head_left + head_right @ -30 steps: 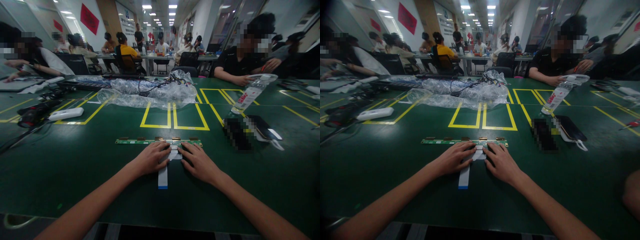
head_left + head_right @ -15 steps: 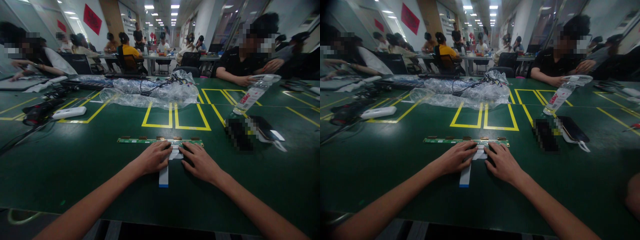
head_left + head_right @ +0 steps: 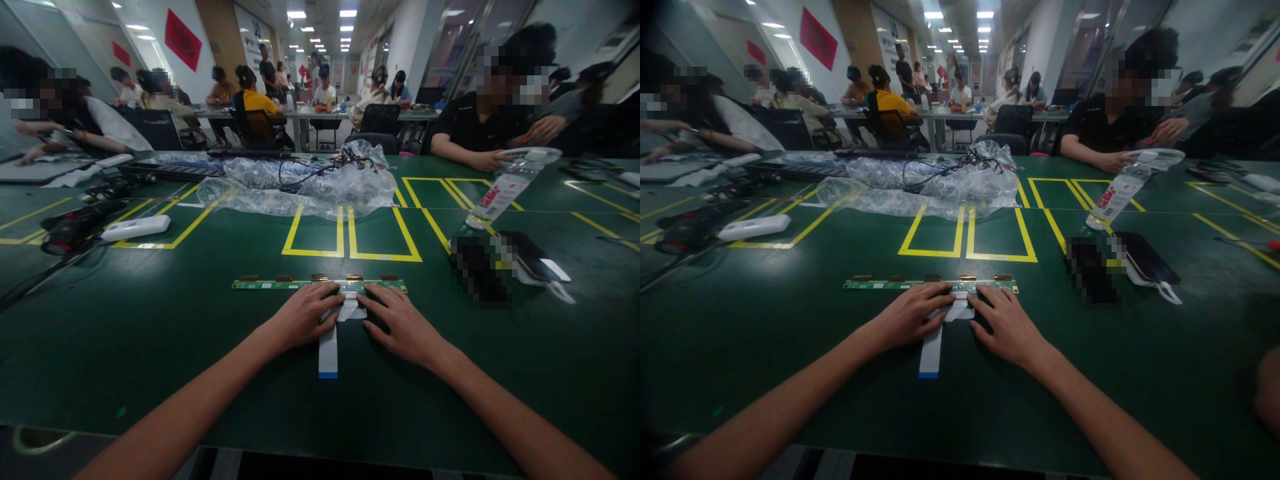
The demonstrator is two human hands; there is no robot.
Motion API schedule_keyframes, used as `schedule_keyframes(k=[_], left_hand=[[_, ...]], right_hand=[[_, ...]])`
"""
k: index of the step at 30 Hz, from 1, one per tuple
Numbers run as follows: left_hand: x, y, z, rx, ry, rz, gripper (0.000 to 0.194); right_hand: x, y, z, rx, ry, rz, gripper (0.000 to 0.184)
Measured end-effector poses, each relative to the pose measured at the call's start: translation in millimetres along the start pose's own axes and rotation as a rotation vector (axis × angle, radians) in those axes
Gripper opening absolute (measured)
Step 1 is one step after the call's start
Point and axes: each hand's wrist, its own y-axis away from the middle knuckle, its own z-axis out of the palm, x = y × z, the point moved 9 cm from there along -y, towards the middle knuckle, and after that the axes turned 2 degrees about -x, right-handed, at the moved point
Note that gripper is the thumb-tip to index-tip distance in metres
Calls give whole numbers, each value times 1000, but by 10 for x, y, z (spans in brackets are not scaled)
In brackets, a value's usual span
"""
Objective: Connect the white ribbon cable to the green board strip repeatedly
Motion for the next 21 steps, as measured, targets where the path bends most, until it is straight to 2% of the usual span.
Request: schedule_keyframes(k=[8, 21], left_hand=[[13, -38, 0, 12, -16, 9, 42], [-15, -28, 55, -31, -4, -16, 47]], right_hand=[[-4, 3, 2, 1, 16, -17, 52], [28, 8, 27, -17, 0, -4, 57]])
